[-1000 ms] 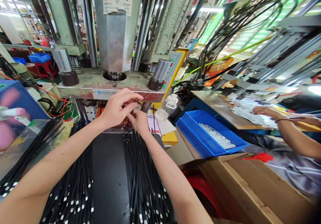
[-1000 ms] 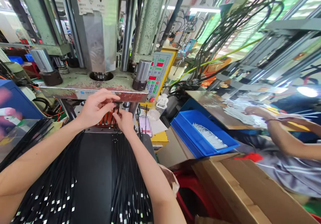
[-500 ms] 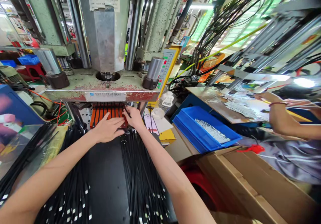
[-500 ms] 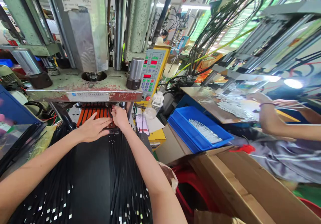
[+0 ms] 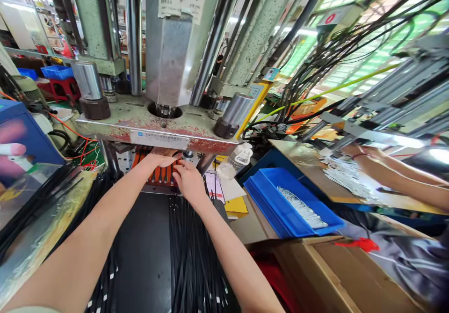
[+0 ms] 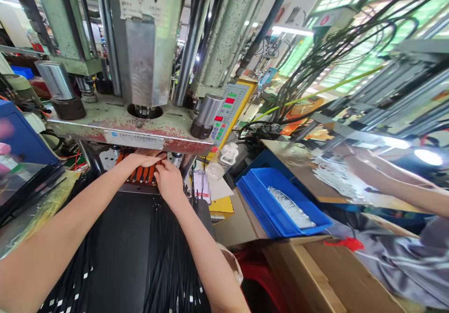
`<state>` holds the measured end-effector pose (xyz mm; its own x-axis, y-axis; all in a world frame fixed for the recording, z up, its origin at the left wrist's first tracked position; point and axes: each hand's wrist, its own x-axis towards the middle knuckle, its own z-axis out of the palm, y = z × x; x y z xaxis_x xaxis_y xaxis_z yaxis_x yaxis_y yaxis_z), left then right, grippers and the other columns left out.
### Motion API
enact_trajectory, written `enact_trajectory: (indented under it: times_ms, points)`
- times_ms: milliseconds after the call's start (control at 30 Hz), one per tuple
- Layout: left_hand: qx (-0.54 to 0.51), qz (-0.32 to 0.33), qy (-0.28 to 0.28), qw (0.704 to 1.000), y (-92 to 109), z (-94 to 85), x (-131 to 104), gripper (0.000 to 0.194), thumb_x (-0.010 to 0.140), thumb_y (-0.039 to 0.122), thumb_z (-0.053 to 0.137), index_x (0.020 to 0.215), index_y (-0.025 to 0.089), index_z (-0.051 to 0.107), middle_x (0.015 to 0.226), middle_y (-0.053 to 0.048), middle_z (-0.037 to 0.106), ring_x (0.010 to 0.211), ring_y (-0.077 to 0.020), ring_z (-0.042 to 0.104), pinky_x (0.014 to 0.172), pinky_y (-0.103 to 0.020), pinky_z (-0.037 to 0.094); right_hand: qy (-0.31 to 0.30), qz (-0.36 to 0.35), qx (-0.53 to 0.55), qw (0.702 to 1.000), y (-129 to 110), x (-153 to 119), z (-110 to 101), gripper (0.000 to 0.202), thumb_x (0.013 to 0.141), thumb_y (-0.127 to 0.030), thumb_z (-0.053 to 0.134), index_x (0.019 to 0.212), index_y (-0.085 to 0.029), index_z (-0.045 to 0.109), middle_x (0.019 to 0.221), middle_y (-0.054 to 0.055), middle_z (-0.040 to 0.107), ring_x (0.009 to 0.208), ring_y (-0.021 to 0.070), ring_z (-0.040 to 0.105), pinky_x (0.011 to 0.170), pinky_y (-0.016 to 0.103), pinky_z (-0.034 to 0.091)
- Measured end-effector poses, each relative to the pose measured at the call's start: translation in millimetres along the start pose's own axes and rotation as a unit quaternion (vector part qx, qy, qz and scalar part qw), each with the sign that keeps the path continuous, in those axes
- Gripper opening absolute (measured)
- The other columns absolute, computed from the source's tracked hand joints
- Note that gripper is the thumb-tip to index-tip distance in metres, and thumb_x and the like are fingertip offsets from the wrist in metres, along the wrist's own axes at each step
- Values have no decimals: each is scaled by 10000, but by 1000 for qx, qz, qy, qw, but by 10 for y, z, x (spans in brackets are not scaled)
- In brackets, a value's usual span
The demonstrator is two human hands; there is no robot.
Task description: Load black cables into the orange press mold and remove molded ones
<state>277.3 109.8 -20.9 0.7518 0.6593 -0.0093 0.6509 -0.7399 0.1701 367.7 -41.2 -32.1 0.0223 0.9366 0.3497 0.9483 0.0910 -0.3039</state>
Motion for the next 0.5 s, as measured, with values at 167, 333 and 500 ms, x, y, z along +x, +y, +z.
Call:
enact_trajectory:
  times_ms: [167, 333, 500]
  points:
    - [-18, 8, 19, 1000, -64, 57, -16, 609, 957, 593, 249, 1446, 276, 426, 1520, -26, 421, 1425, -237, 326, 1181, -387, 192, -48, -88, 26, 995, -187, -114, 84, 320, 875, -206, 657, 1189, -146, 674, 1269, 133, 649, 1194, 259, 589, 1028, 408, 450]
    - [-44, 18, 56, 997, -22, -28, -124, 597, 969, 556, 279, 1404, 197, 476, 1460, -83, 494, 1359, -234, 430, 1147, -376, 267, -53, -74, 42, 995, -176, -98, 130, 277, 871, -182, 662, 1144, -165, 700, 1251, 124, 665, 1181, 249, 606, 1043, 411, 445]
    - [-73, 39, 108, 991, 9, -200, -680, 557, 1014, 388, 147, 1380, 157, 498, 1422, -85, 534, 1338, -206, 458, 1134, -352, 306, -41, -111, 76, 990, -137, -109, 79, 341, 864, -179, 658, 1205, -169, 662, 1275, 131, 647, 1204, 237, 589, 1065, 412, 434]
